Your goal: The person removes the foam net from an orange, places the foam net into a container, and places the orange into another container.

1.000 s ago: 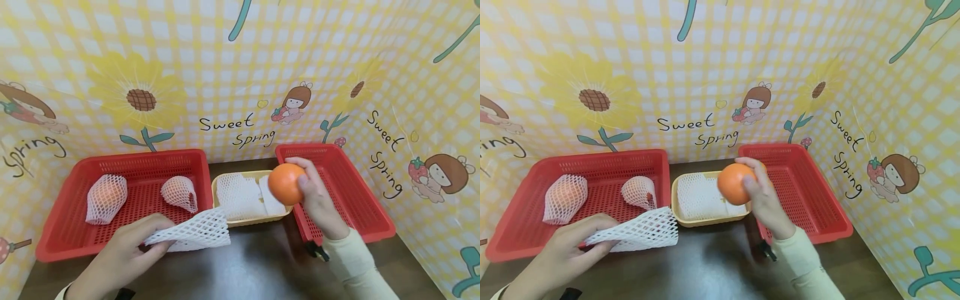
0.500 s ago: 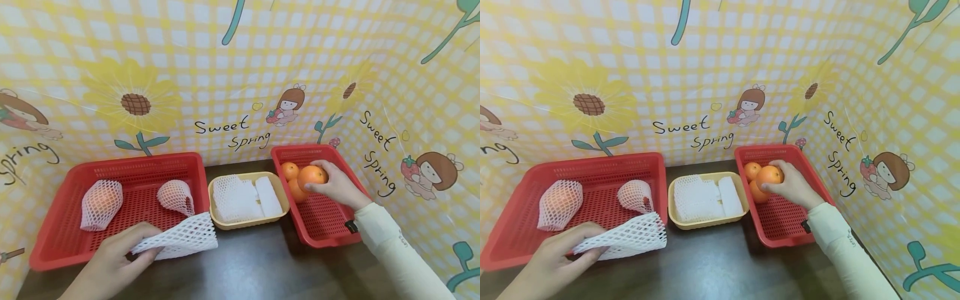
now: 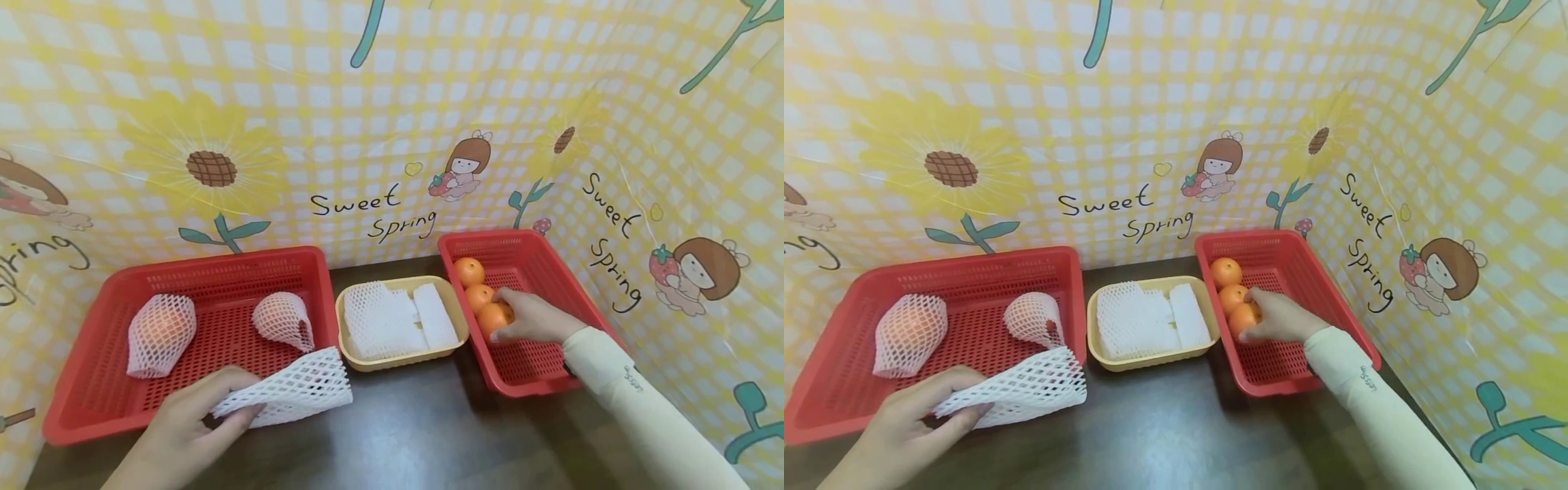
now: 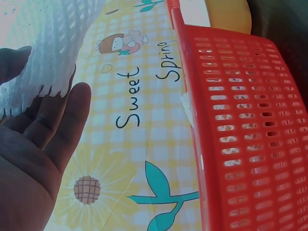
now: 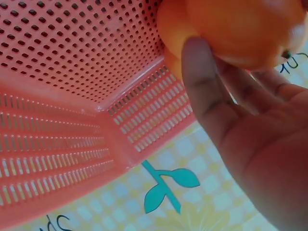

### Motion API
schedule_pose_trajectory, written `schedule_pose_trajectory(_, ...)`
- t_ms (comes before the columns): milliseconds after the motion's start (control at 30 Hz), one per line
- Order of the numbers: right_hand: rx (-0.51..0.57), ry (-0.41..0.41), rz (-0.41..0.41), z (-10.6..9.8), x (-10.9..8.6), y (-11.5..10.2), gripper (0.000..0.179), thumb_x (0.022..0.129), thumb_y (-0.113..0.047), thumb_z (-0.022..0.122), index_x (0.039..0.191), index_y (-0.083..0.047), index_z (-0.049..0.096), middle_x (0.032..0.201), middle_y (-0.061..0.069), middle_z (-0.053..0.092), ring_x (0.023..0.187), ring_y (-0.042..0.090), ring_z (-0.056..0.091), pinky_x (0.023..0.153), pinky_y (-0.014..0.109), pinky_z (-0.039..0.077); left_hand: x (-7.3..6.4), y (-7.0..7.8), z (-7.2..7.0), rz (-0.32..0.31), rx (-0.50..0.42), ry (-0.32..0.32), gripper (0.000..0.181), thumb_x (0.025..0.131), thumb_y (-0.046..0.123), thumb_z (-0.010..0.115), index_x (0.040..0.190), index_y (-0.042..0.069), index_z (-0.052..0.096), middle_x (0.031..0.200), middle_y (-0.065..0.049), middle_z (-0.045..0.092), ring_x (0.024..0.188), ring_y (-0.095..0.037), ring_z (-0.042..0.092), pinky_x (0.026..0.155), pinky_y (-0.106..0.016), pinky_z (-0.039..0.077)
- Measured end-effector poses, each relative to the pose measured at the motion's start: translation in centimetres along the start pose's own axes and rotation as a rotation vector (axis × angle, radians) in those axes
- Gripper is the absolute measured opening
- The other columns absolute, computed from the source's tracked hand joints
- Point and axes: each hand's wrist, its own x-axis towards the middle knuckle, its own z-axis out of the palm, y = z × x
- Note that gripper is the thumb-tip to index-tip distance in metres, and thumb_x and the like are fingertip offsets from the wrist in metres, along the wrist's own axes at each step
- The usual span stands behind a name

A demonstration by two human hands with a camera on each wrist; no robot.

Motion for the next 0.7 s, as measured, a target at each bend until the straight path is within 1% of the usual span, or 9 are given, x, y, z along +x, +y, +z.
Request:
schedule_pose_trajectory(67, -0.009, -0.034, 0.008, 0.2, 0.2, -0.2, 0.072, 0.075, -0.037, 0.089, 0.129, -0.007, 0.054, 0.111, 0.005, 0.063, 0.095, 0.023, 0.058, 0.085, 0.044, 0.052, 0.0, 0.1, 0.0, -0.011, 0.002, -0.013, 0.016, 0.099, 0.034, 0.065, 0.112, 0.023, 0.065, 0.101, 0.013, 0.064, 0.084, -0.002, 0.058, 0.071, -0.017, 0.048)
schedule_pose_trajectory(200, -0.023, -0.093, 0.043, 0.6, 0.7, -0.4, 0.075, 0.071, -0.034, 0.092, 0.130, -0.009, 0.053, 0.113, 0.005, 0.061, 0.100, 0.025, 0.057, 0.087, 0.047, 0.053, 0.1, 0.1, 0.1, -0.014, -0.001, -0.013, 0.017, 0.099, 0.035, 0.064, 0.111, 0.023, 0.065, 0.102, 0.013, 0.065, 0.084, -0.002, 0.058, 0.072, -0.017, 0.048)
schedule_pose_trajectory(333, -0.050, -0.149, 0.059, 1.4, 1.5, 0.0, 0.070, 0.070, -0.029, 0.093, 0.124, -0.012, 0.053, 0.106, 0.003, 0.061, 0.096, 0.023, 0.056, 0.083, 0.042, 0.053, 0.1, 0.1, 0.1, -0.012, 0.002, -0.012, 0.019, 0.100, 0.038, 0.062, 0.111, 0.023, 0.065, 0.102, 0.014, 0.065, 0.085, -0.002, 0.058, 0.072, -0.017, 0.048)
schedule_pose_trajectory(467, -0.062, -0.178, 0.074, 2.0, 2.0, 0.3, 0.067, 0.070, -0.028, 0.094, 0.119, -0.014, 0.051, 0.099, 0.002, 0.059, 0.091, 0.022, 0.055, 0.079, 0.038, 0.052, 0.0, 0.1, 0.2, -0.017, 0.001, -0.017, 0.015, 0.098, 0.030, 0.068, 0.112, 0.024, 0.065, 0.103, 0.014, 0.065, 0.085, -0.003, 0.059, 0.073, -0.016, 0.048)
schedule_pose_trajectory(500, -0.069, -0.174, 0.072, 2.0, 2.0, 0.4, 0.068, 0.070, -0.028, 0.094, 0.119, -0.014, 0.050, 0.099, 0.002, 0.059, 0.090, 0.022, 0.056, 0.080, 0.039, 0.052, 0.0, 0.1, 0.2, -0.014, -0.004, -0.012, 0.017, 0.096, 0.024, 0.072, 0.111, 0.023, 0.066, 0.102, 0.012, 0.065, 0.084, -0.003, 0.059, 0.072, -0.016, 0.047)
schedule_pose_trajectory(567, -0.071, -0.164, 0.065, 2.1, 1.9, 0.3, 0.069, 0.070, -0.028, 0.094, 0.121, -0.014, 0.049, 0.101, 0.003, 0.060, 0.092, 0.022, 0.056, 0.083, 0.041, 0.053, 0.0, 0.0, 0.3, -0.015, -0.001, -0.010, 0.018, 0.095, 0.022, 0.073, 0.111, 0.023, 0.066, 0.101, 0.012, 0.065, 0.084, -0.003, 0.058, 0.071, -0.017, 0.047)
schedule_pose_trajectory(633, -0.067, -0.159, 0.062, 2.0, 1.7, 0.1, 0.071, 0.070, -0.028, 0.094, 0.121, -0.013, 0.047, 0.104, 0.003, 0.059, 0.095, 0.023, 0.056, 0.086, 0.043, 0.053, -0.1, 0.0, 0.4, -0.015, 0.000, -0.006, 0.020, 0.094, 0.019, 0.075, 0.111, 0.023, 0.065, 0.100, 0.012, 0.065, 0.083, -0.002, 0.058, 0.069, -0.016, 0.047)
schedule_pose_trajectory(700, -0.068, -0.160, 0.059, 1.9, 1.6, -0.1, 0.072, 0.070, -0.029, 0.094, 0.121, -0.013, 0.046, 0.105, 0.003, 0.058, 0.098, 0.023, 0.056, 0.089, 0.045, 0.052, -0.1, -0.1, 0.6, -0.008, -0.001, 0.001, 0.030, 0.088, 0.007, 0.079, 0.111, 0.021, 0.066, 0.099, 0.011, 0.064, 0.082, -0.003, 0.057, 0.067, -0.016, 0.046)
